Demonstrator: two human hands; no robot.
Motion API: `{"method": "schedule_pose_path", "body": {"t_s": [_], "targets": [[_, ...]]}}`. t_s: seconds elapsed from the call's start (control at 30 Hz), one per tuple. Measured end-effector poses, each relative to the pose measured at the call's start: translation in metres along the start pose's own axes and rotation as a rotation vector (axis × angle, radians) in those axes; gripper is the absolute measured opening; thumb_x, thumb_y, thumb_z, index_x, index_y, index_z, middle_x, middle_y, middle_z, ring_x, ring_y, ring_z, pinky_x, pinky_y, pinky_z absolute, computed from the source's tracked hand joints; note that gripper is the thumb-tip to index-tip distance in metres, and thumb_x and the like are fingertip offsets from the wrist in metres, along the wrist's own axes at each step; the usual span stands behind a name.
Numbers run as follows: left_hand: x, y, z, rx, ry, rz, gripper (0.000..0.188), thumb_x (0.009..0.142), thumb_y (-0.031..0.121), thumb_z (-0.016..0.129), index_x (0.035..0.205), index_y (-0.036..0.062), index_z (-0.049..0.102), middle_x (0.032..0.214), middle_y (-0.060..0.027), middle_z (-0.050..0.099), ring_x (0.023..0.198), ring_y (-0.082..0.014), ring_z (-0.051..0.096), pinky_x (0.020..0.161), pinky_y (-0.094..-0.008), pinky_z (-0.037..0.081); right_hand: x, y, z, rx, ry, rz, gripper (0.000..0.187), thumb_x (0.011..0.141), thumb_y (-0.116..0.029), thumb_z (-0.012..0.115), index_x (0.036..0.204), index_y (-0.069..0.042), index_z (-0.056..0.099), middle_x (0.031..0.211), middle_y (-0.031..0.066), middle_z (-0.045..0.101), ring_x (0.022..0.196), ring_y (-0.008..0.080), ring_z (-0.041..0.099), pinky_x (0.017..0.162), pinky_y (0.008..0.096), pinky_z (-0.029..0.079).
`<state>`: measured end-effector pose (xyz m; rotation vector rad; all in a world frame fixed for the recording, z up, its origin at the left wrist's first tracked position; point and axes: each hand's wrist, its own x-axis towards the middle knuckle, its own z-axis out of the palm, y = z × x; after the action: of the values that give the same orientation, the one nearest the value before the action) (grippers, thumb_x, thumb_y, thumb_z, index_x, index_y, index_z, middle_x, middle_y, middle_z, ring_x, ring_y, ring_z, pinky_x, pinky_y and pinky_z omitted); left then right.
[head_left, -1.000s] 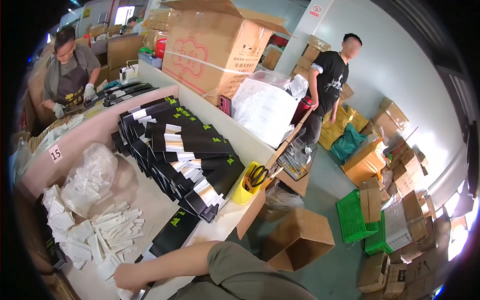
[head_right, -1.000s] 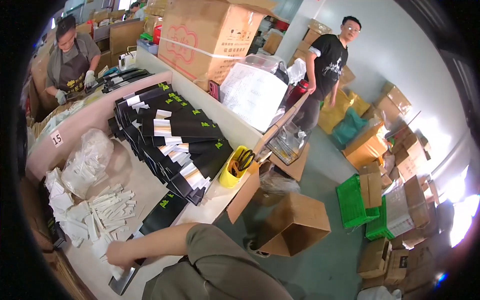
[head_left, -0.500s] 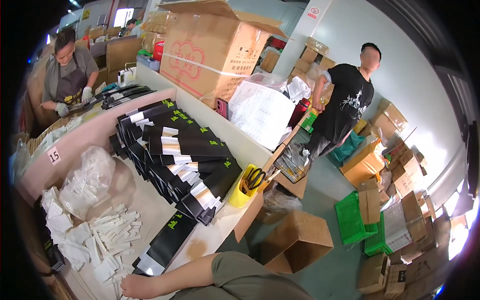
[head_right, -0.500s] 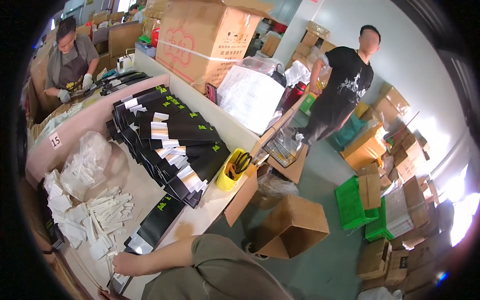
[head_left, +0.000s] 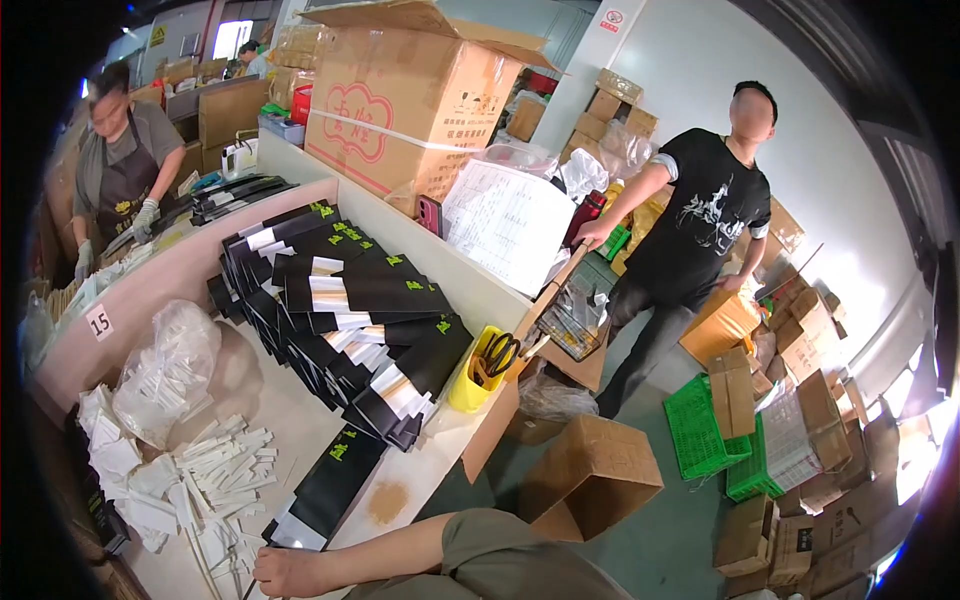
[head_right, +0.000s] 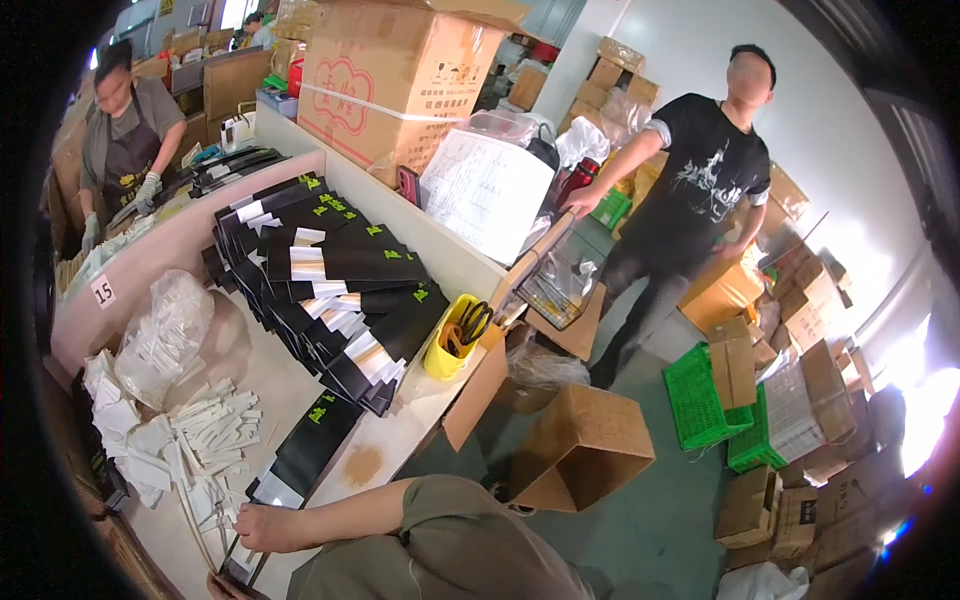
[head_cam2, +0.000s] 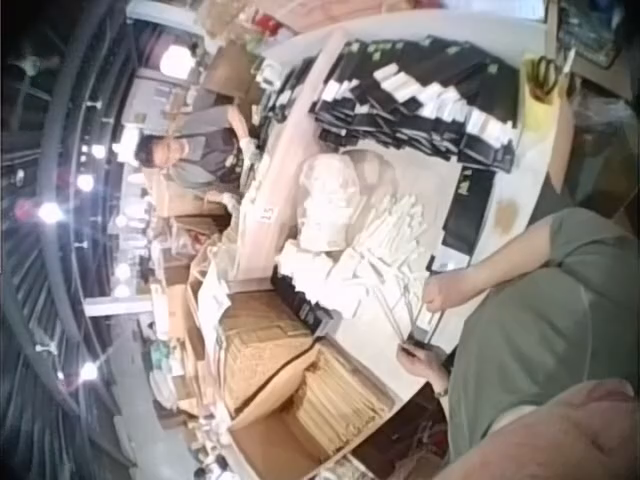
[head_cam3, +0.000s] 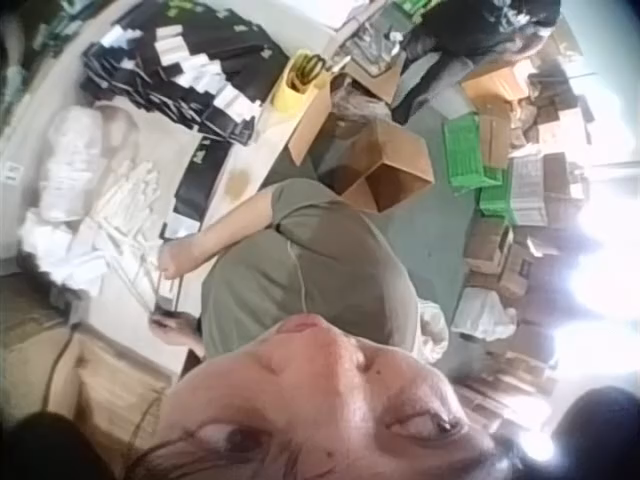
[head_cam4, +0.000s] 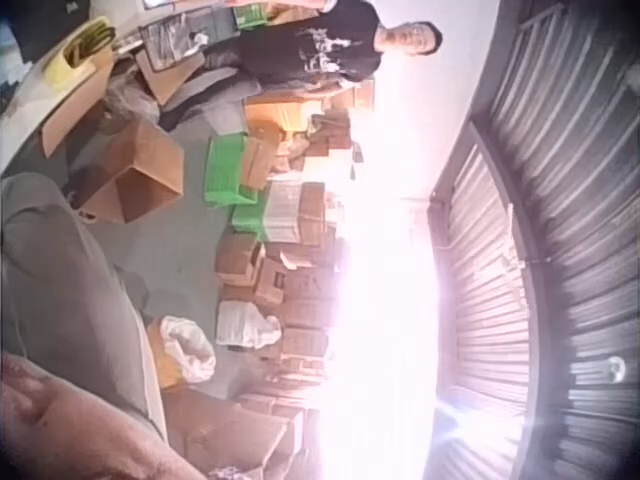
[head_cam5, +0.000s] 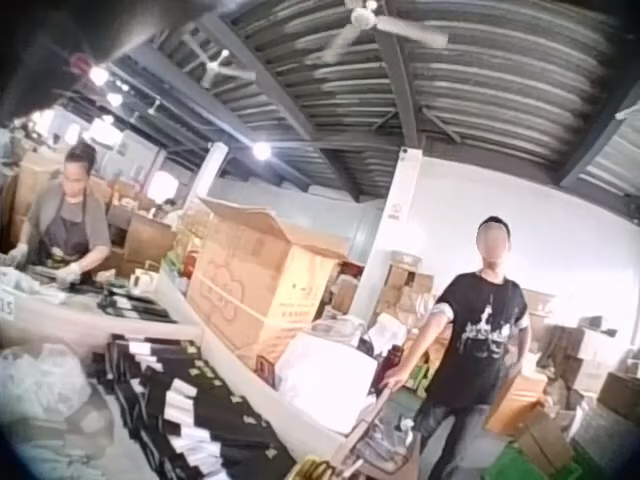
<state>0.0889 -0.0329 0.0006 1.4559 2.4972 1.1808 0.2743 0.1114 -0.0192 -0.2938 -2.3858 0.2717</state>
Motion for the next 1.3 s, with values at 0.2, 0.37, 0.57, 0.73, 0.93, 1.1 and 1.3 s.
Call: {"method": "schedule_pose_path", "body": {"t_s": [0.2, 0.37, 0.57, 0.73, 0.93, 1.1, 1.3], "targets": [[-0.001, 0.004, 0.0, 0.012, -0.017, -0.024, 0.033, 0.102, 0.028, 0.052, 0.104, -0.0031, 0.064, 0.098, -0.0244, 0.064, 0.088, -0.0423, 0.059, 0.079, -0.0464, 0.048, 0.001, 0.001, -0.004, 0.079, -0.119, 0.06, 0.021, 0.067, -0.027, 0.072, 0.064, -0.012, 0.058, 0.075, 0.0047, 0.057, 0.082, 0.0232, 0.058, 0.079, 0.0367, 0.043], [-0.015, -0.034, 0.005, -0.161, -0.04, -0.167, 0.038, 0.105, 0.027, 0.045, 0.122, -0.0054, 0.056, 0.113, -0.0195, 0.061, 0.099, -0.0305, 0.058, 0.089, -0.0348, 0.048, 0.004, -0.001, 0.004, 0.196, -0.005, 0.058, 0.025, 0.066, -0.033, 0.073, 0.064, -0.012, 0.059, 0.071, 0.0045, 0.057, 0.079, 0.0252, 0.058, 0.078, 0.039, 0.044], [0.004, 0.015, 0.012, -0.154, -0.023, -0.115, 0.018, 0.099, 0.017, 0.054, 0.099, 0.0022, 0.064, 0.085, -0.0154, 0.061, 0.075, -0.029, 0.059, 0.069, -0.0381, 0.048, 0.0, 0.014, -0.033, 0.171, -0.099, 0.1, 0.034, 0.064, -0.033, 0.078, 0.079, -0.007, 0.062, 0.076, 0.0071, 0.058, 0.078, 0.0285, 0.059, 0.077, 0.0418, 0.047], [-0.003, 0.016, -0.008, -0.241, -0.032, -0.112, 0.014, 0.099, 0.01, 0.055, 0.1, -0.0016, 0.063, 0.082, -0.0083, 0.059, 0.077, -0.018, 0.059, 0.071, -0.0281, 0.047, 0.024, -0.007, -0.063, 0.591, -0.156, 0.515, 0.033, 0.072, -0.021, 0.084, 0.096, -0.006, 0.068, 0.084, 0.0063, 0.063, 0.079, 0.0226, 0.062, 0.081, 0.036, 0.048], [-0.014, 0.006, -0.049, -0.556, -0.19, -0.313, 0.015, 0.099, 0.01, 0.057, 0.095, -0.0022, 0.063, 0.081, -0.0032, 0.061, 0.073, -0.0101, 0.058, 0.069, -0.0236, 0.047, 0.02, -0.001, -0.099, 0.451, -0.144, 0.51, 0.033, 0.071, -0.018, 0.083, 0.091, -0.004, 0.06, 0.106, 0.0116, 0.064, 0.096, 0.0307, 0.059, 0.088, 0.0395, 0.046], [0.015, 0.002, -0.075, -0.234, -0.533, -0.287, 0.01, 0.091, 0.005, 0.066, 0.088, -0.003, 0.062, 0.081, -0.0043, 0.065, 0.076, -0.0072, 0.06, 0.066, -0.0227, 0.048, 0.005, 0.01, -0.106, 0.191, -0.362, 0.23, 0.034, 0.071, -0.019, 0.083, 0.087, -0.005, 0.056, 0.132, 0.0186, 0.056, 0.121, 0.0388, 0.051, 0.102, 0.0469, 0.042], [0.035, 0.053, -0.002, -0.134, -0.601, 0.232, 0.009, 0.083, 0.008, 0.069, 0.09, 0.0038, 0.067, 0.086, -0.0149, 0.061, 0.082, -0.0338, 0.059, 0.07, -0.0415, 0.047, -0.007, 0.016, -0.09, 0.256, -0.35, 0.228, 0.03, 0.065, -0.022, 0.08, 0.084, -0.005, 0.064, 0.119, 0.0198, 0.06, 0.113, 0.0385, 0.056, 0.095, 0.048, 0.045]]}}
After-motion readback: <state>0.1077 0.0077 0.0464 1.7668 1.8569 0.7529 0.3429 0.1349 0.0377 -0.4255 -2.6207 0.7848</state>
